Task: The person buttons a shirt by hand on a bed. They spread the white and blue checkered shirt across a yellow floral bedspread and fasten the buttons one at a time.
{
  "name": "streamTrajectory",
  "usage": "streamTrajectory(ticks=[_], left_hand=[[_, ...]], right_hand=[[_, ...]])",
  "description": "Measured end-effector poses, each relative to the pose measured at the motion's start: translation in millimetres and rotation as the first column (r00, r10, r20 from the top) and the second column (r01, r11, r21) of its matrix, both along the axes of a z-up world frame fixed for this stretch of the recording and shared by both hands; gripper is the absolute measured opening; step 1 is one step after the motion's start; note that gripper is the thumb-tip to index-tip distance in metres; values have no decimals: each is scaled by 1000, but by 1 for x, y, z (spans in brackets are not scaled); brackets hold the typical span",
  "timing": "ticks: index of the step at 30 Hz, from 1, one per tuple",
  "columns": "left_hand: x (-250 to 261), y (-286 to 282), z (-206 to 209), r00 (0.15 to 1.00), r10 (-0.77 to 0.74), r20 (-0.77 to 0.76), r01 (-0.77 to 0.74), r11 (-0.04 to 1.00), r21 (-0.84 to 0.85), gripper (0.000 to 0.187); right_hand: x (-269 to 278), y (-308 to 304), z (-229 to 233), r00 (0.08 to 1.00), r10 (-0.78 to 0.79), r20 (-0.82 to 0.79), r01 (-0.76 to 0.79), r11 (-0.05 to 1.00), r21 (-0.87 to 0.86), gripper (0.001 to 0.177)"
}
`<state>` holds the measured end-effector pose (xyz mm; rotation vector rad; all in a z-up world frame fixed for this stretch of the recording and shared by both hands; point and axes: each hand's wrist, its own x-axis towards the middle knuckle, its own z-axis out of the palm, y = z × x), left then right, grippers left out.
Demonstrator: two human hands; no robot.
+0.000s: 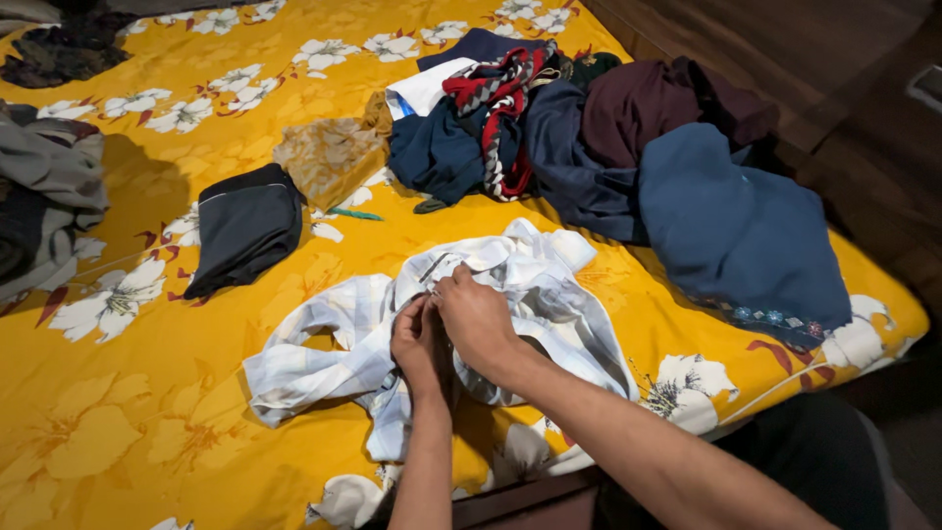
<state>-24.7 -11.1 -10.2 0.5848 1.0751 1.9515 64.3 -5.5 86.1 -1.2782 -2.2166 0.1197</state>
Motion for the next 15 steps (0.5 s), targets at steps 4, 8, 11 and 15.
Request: streamTrajectory(ticks=[4, 8, 11, 15], left_hand=[[3, -3, 6, 998, 32, 55, -34, 999, 36, 19], [-1, 0, -7, 995, -2, 96, 1, 1000, 10, 18], [-4, 8, -19, 999, 21, 33, -22, 999, 31, 23], [-14, 6, -17, 994, 29, -107, -22, 997, 72, 28]], right_hand=[[-10, 2, -3, 998, -51, -28, 48, 995, -85, 21], [-8, 19, -11, 984, -90, -152, 75, 992, -102, 36], [3, 25, -13, 975, -51, -215, 4, 977, -212, 22], [0, 12, -11, 922, -15, -387, -20, 996, -87, 11]])
